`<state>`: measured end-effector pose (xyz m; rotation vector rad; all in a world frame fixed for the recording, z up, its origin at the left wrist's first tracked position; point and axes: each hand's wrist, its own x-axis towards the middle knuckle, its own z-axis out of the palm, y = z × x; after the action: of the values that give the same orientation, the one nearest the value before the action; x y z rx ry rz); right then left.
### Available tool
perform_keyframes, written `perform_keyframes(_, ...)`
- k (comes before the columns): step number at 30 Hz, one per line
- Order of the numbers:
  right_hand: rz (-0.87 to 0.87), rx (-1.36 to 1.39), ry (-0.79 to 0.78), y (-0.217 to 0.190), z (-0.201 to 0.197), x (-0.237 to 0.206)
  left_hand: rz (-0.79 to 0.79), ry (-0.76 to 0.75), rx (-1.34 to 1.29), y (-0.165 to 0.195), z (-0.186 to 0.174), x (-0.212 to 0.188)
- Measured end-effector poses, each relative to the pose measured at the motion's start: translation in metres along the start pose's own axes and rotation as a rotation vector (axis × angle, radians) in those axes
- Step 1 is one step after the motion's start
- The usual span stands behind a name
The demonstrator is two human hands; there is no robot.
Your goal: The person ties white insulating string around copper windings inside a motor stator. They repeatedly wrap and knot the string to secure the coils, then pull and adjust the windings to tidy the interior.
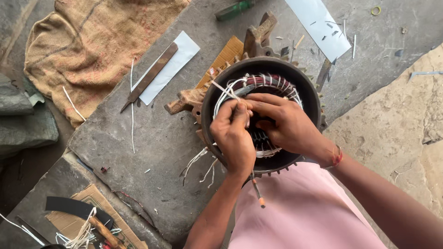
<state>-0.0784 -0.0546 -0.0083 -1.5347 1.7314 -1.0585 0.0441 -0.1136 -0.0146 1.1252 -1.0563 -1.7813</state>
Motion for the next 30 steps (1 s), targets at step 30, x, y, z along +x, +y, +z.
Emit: perform_keyframes(30, 0.046, -0.714, -0.488, 0.020, 0.002, 0.019, 0.024, 0.125, 0.494, -0.027, 0.004, -0.009)
